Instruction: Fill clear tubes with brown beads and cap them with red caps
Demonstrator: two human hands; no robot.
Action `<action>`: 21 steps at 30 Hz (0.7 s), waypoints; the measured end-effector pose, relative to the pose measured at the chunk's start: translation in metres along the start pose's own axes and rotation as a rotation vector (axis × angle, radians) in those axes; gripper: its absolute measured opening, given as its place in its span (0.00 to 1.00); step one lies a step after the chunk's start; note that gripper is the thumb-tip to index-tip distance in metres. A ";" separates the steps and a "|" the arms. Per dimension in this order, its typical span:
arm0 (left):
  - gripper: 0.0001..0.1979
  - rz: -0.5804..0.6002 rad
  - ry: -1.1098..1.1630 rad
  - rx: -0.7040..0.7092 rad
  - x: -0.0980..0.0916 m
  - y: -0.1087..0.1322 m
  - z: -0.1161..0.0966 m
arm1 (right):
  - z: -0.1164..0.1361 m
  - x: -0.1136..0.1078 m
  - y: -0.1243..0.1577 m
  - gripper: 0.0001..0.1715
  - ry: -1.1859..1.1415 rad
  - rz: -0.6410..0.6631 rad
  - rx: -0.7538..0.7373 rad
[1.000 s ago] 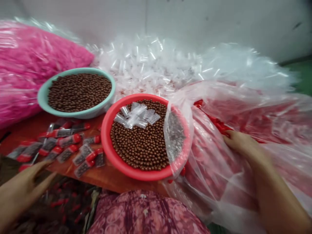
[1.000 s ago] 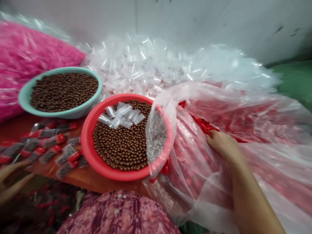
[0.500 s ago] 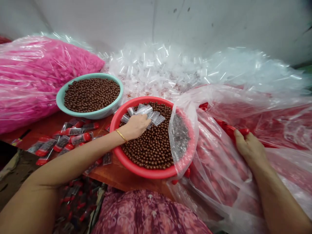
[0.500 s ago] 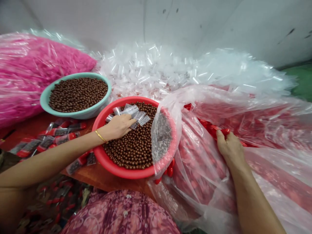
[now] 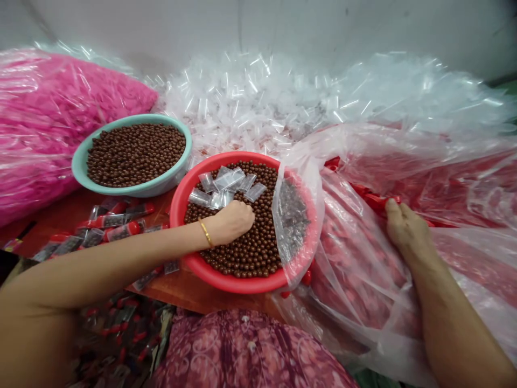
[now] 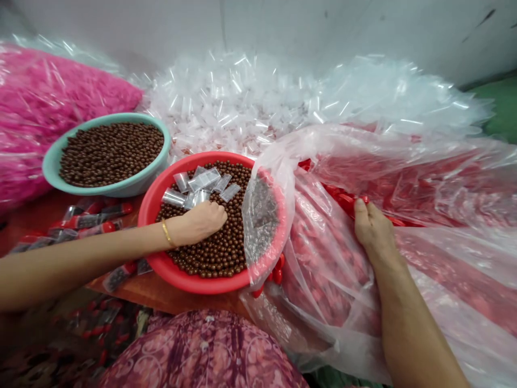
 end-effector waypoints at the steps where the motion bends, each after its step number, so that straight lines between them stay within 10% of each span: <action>1: 0.12 0.011 0.112 -0.057 0.005 -0.008 0.004 | -0.001 -0.003 0.001 0.19 -0.078 -0.021 0.045; 12: 0.13 -0.182 1.471 -0.454 0.005 -0.004 0.048 | -0.006 -0.034 0.009 0.05 -0.730 -0.197 0.433; 21: 0.09 -0.307 1.619 -0.435 -0.014 0.022 0.042 | 0.080 -0.057 0.029 0.10 -0.899 0.021 0.220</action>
Point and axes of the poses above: each hand's wrist, its own y-axis away from the middle knuckle, its own x-axis out of the palm, z = x × y, the point moved 9 cm from there along -y, towards the middle knuckle, and after that the axes turned 6 degrees about -z, right-handed, at the moved point
